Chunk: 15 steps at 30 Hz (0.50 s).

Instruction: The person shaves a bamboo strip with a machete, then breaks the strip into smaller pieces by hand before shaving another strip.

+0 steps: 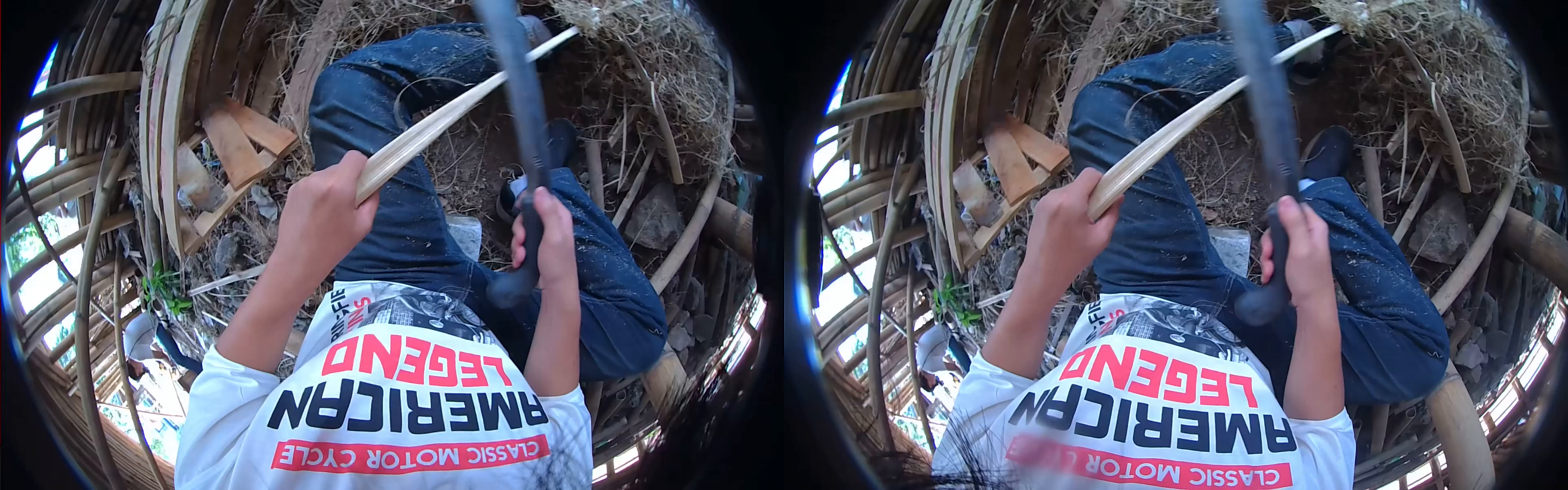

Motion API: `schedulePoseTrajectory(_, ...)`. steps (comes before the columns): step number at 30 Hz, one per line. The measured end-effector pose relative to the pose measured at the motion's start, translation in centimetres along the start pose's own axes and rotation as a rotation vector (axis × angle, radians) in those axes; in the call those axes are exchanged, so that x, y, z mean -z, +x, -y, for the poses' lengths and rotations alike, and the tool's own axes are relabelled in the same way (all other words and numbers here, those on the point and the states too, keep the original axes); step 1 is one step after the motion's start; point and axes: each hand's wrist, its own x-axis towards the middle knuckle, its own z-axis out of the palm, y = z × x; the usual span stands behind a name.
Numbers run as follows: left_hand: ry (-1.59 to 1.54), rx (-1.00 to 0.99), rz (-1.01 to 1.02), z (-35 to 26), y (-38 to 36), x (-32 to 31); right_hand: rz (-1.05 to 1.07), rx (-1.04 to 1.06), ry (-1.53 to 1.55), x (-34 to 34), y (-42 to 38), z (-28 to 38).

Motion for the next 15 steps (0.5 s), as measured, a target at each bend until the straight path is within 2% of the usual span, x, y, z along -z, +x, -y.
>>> schedulePoseTrajectory(1,0.009,-0.002,-0.007,-0.4,0.0,0.3,-0.038,0.006,0.098,-0.2,0.3,0.1)
schedulePoseTrajectory(3,-0.071,-0.015,0.028,-0.4,-0.6,-0.8,-0.109,0.015,-0.088,-0.5,-2.2,-0.6)
schedulePoseTrajectory(5,-0.021,0.013,0.02,0.4,-0.4,-1.1,0.026,0.021,-0.141,-1.4,-2.9,-1.3)
schedulePoseTrajectory(6,-0.009,0.024,0.016,0.9,-0.3,-1.1,0.027,0.003,-0.117,-1.0,-2.7,-1.2)
schedulePoseTrajectory(10,-0.018,-0.025,-0.026,-0.3,-0.1,-0.6,-0.142,0.016,0.004,0.2,-1.6,0.1)
schedulePoseTrajectory(15,-0.017,-0.02,-0.008,-0.7,0.4,-0.7,0.081,-0.035,-0.168,-0.9,-4.0,-0.7)
